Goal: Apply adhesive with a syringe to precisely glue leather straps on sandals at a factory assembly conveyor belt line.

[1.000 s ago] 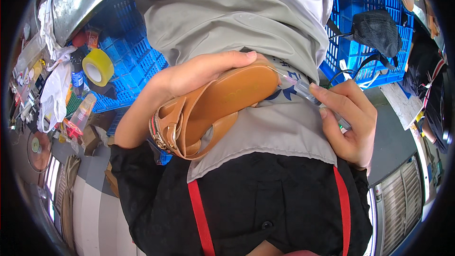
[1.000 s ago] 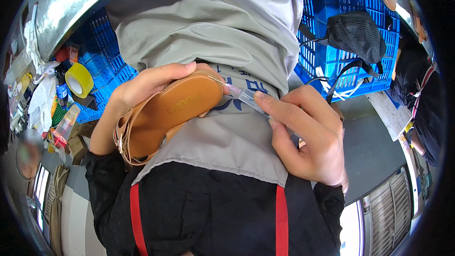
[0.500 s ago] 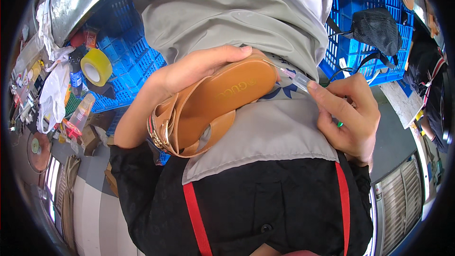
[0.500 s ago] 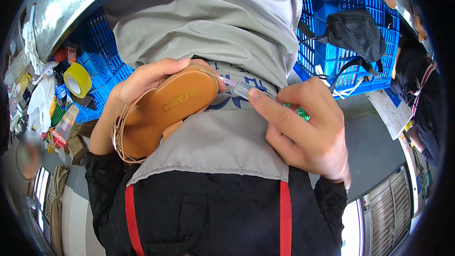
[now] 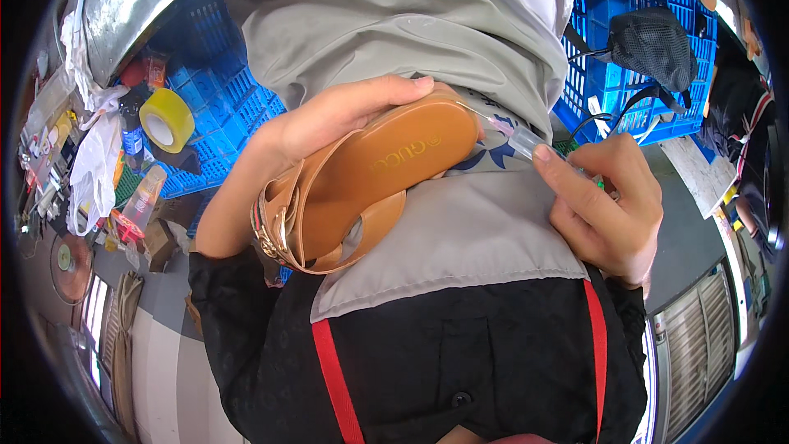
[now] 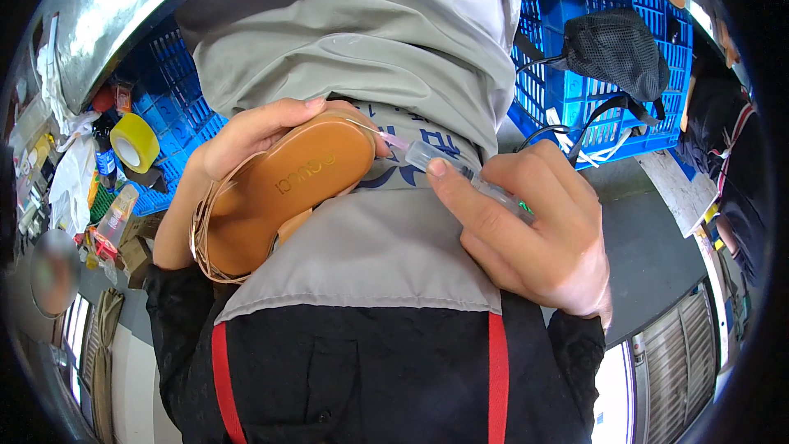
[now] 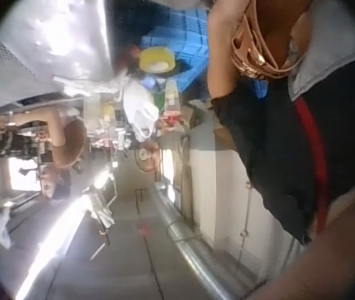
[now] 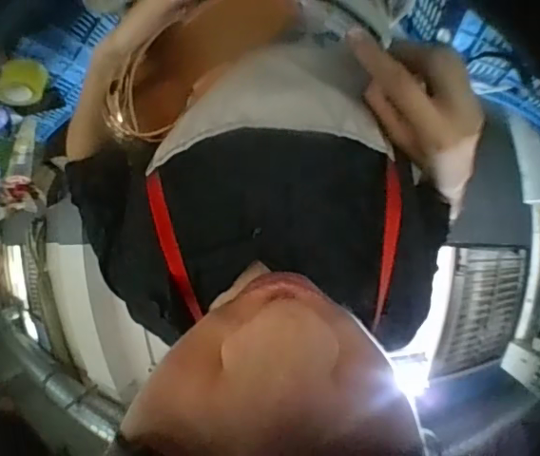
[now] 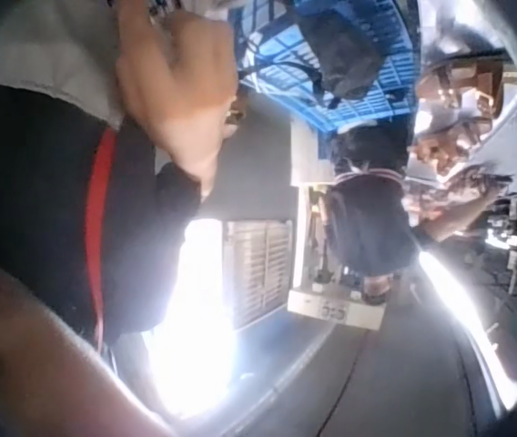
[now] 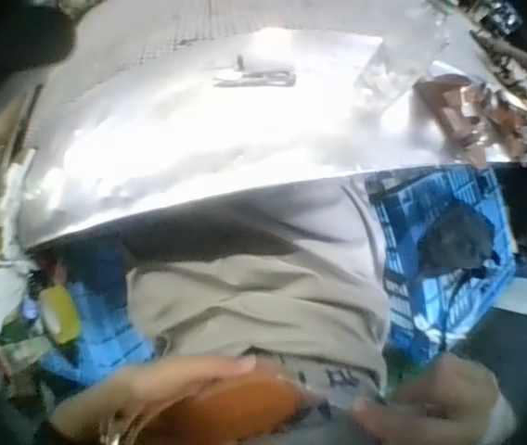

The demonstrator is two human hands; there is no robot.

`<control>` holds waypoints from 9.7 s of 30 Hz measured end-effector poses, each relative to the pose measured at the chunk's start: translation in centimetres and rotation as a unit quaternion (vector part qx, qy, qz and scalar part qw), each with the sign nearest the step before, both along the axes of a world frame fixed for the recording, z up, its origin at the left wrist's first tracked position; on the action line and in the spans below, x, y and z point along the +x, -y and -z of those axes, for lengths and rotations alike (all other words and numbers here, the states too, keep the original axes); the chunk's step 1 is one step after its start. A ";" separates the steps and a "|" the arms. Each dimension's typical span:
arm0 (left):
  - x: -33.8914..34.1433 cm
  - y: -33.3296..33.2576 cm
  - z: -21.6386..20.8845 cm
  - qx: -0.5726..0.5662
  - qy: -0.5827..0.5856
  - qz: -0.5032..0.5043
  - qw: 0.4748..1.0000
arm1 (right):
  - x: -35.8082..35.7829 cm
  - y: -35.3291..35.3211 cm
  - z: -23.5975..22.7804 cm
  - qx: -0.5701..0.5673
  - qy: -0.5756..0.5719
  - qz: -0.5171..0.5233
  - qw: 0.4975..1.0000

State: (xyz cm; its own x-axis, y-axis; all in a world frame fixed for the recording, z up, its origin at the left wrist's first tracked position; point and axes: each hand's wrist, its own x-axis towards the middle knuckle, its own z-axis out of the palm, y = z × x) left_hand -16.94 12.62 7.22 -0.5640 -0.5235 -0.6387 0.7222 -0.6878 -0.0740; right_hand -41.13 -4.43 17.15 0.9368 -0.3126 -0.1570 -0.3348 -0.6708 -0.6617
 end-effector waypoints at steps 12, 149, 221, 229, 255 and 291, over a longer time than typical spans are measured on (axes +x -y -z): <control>0.2 0.8 -1.0 -0.045 0.034 0.040 0.998 | 0.6 1.2 -0.1 -0.084 0.052 -0.129 0.987; 0.1 0.5 -1.3 -0.021 0.072 0.054 0.996 | 0.2 1.5 -0.2 -0.176 0.075 -0.197 0.962; 0.0 0.2 0.2 -0.155 -0.006 0.053 0.987 | -1.1 2.0 1.1 -0.115 0.082 -0.175 0.974; 0.0 0.0 0.2 -0.141 -0.002 0.060 0.988 | -1.3 1.9 1.7 -0.126 0.122 -0.168 0.970; -0.1 0.1 0.9 -0.184 -0.030 0.028 0.982 | -0.9 1.2 2.0 -0.108 0.095 -0.137 0.980; -0.4 -0.2 0.4 -0.121 -0.029 0.003 0.992 | -1.1 0.1 0.2 0.125 -0.033 0.040 0.991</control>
